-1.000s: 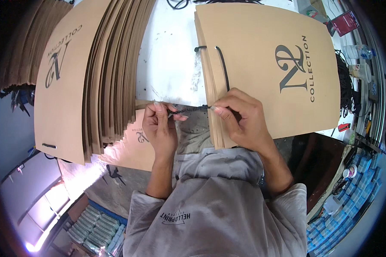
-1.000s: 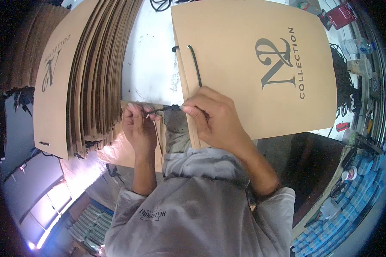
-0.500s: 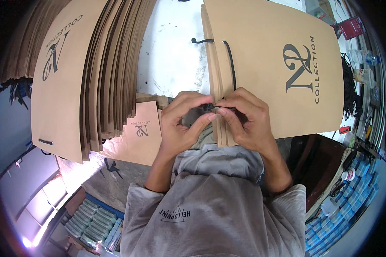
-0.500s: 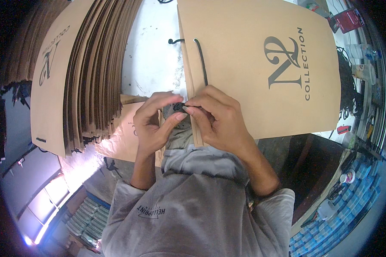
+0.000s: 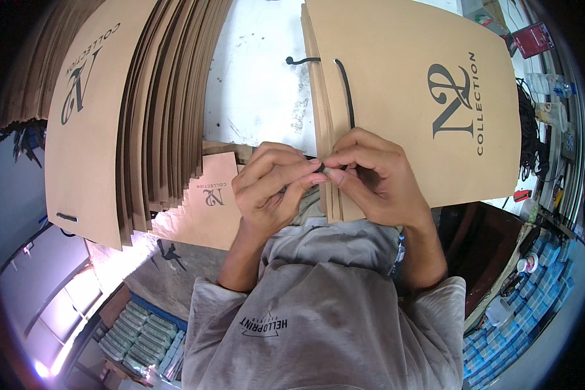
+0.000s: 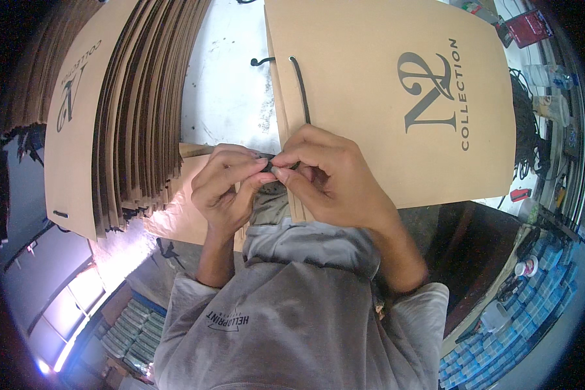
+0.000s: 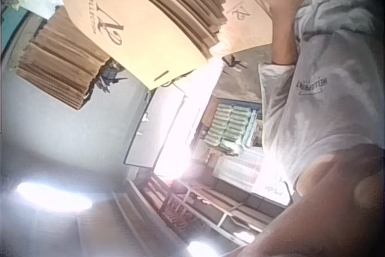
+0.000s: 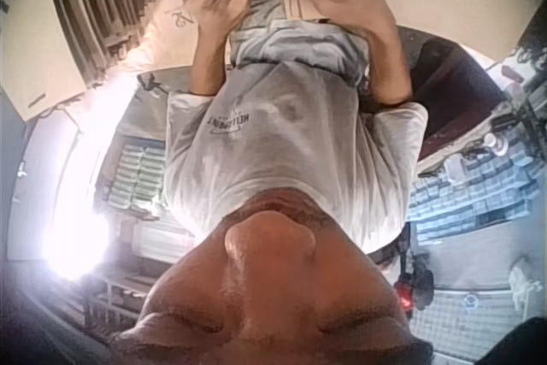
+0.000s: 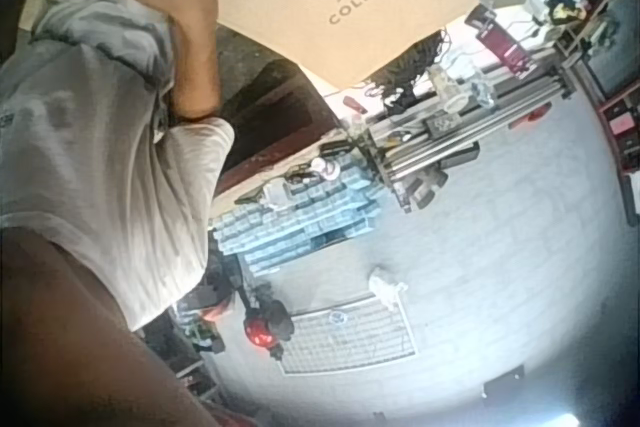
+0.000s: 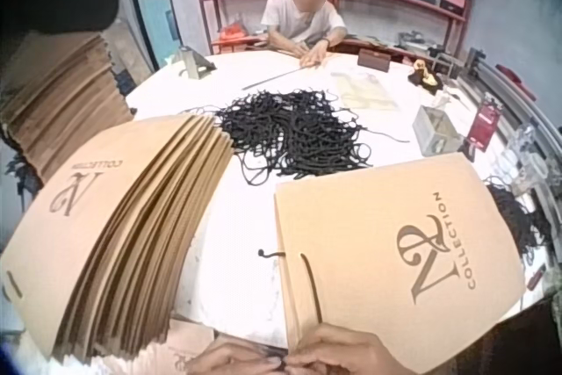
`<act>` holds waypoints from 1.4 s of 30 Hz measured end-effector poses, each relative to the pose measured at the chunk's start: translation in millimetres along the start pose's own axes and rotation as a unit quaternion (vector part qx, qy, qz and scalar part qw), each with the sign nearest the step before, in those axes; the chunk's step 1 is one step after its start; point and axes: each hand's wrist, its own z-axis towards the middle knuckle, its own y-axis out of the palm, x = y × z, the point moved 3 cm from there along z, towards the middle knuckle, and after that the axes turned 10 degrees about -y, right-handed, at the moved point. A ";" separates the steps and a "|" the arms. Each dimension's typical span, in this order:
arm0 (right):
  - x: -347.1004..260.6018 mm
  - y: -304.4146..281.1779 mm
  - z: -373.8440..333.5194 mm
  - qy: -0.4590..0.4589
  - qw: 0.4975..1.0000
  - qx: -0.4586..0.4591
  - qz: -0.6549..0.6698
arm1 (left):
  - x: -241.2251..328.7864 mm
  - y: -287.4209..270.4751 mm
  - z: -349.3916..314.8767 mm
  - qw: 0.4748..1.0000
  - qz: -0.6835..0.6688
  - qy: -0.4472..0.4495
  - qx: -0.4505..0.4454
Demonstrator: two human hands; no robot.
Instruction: The person threads black cords through pre-cut holes in flat brown paper shopping bags, ties knots to secure the handles, and trims excess cord with red-handled scissors. Completed bags are stacked on the table.
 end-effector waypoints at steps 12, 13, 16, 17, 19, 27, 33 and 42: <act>-3.5 -0.6 1.2 0.061 0.998 0.024 -0.003 | 4.3 5.0 2.4 1.000 0.009 -0.023 -0.013; -4.0 -0.7 1.5 0.062 0.998 0.030 -0.006 | 3.3 4.6 2.4 0.999 0.005 -0.033 -0.014; 0.4 0.0 -1.6 0.088 0.995 0.042 0.033 | 0.1 2.2 2.0 0.998 0.008 -0.058 -0.019; 3.6 0.9 -3.2 0.080 0.996 0.044 0.024 | -0.6 1.9 2.5 0.998 0.016 -0.065 -0.022; 10.9 2.8 -6.3 0.064 0.997 0.048 0.007 | -2.1 1.5 2.2 0.996 0.037 -0.072 -0.033; -2.9 3.7 -4.1 0.151 0.988 -0.002 0.023 | 2.7 0.2 0.5 0.991 0.086 -0.101 -0.001; -3.6 4.2 -5.3 0.098 0.995 0.009 -0.024 | -5.3 -5.0 -0.6 0.990 0.133 -0.033 0.022; -4.3 10.3 -5.3 0.094 0.995 0.019 -0.029 | -6.9 -11.7 -6.7 0.989 0.136 -0.041 0.041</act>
